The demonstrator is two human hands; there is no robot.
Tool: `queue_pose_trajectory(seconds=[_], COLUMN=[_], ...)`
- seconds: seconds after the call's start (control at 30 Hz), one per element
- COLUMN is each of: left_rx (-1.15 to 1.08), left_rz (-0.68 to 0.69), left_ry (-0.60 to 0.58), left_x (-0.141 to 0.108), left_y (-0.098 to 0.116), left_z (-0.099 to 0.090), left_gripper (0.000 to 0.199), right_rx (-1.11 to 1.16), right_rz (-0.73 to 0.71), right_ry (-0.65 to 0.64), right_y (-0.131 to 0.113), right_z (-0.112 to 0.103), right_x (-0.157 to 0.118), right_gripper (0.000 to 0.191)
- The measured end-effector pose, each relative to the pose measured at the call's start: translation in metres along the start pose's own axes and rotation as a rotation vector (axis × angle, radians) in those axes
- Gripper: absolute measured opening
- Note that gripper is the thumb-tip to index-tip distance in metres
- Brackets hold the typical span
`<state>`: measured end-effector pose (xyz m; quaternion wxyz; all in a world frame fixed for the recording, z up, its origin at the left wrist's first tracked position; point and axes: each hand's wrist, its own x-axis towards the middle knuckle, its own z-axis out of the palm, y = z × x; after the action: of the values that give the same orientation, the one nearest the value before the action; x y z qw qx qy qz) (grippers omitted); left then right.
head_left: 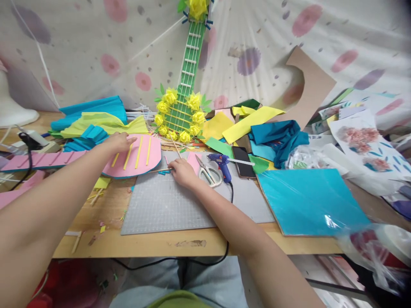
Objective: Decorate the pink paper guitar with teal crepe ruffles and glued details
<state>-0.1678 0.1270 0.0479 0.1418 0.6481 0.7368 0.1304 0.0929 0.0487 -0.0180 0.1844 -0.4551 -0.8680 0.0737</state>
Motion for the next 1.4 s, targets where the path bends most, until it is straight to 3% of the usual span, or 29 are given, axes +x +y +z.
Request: queue_pose_trajectory(seconds=[0.13,0.37,0.47,0.6,0.7,0.87,1.03,1.2,1.4], left_rx=[0.258,0.315,0.288,0.315,0.284,0.260,0.275,0.271,0.175], left_rz=[-0.040,0.003,-0.037,-0.088,-0.128,-0.147,-0.116,-0.074,-0.007], left_ry=[-0.048,-0.024,-0.036,-0.003,0.020,0.025,0.056,0.111,0.176], left_x=[0.002,0.011,0.016,0.022,0.026,0.031,0.025,0.013,0.000], left_y=[-0.002,0.003,0.002,0.000,-0.003,-0.010,-0.009,-0.002,0.008], left_z=[0.001,0.003,0.008,0.015,0.016,0.016,0.016,0.014,0.015], left_gripper=[0.060,0.059,0.063,0.068,0.069,0.068,0.064,0.058,0.046], right_rx=[-0.113,-0.194,-0.058,0.325,0.394,0.216,-0.035,-0.221,-0.291], right_rz=[-0.020,0.006,0.079,0.245,0.213,0.089,0.017,-0.006,0.034], right_ry=[-0.030,-0.106,-0.124,-0.101,-0.064,-0.101,-0.114,-0.229,-0.330], right_y=[0.002,0.012,0.017,0.026,0.023,-0.005,-0.027,-0.028,-0.015], right_z=[0.002,-0.011,-0.021,-0.030,-0.026,-0.005,0.005,-0.003,-0.018], right_x=[0.002,0.000,-0.003,-0.007,-0.008,0.003,0.010,0.005,0.000], right_gripper=[0.025,0.018,0.013,0.017,0.029,0.018,0.022,0.025,0.029])
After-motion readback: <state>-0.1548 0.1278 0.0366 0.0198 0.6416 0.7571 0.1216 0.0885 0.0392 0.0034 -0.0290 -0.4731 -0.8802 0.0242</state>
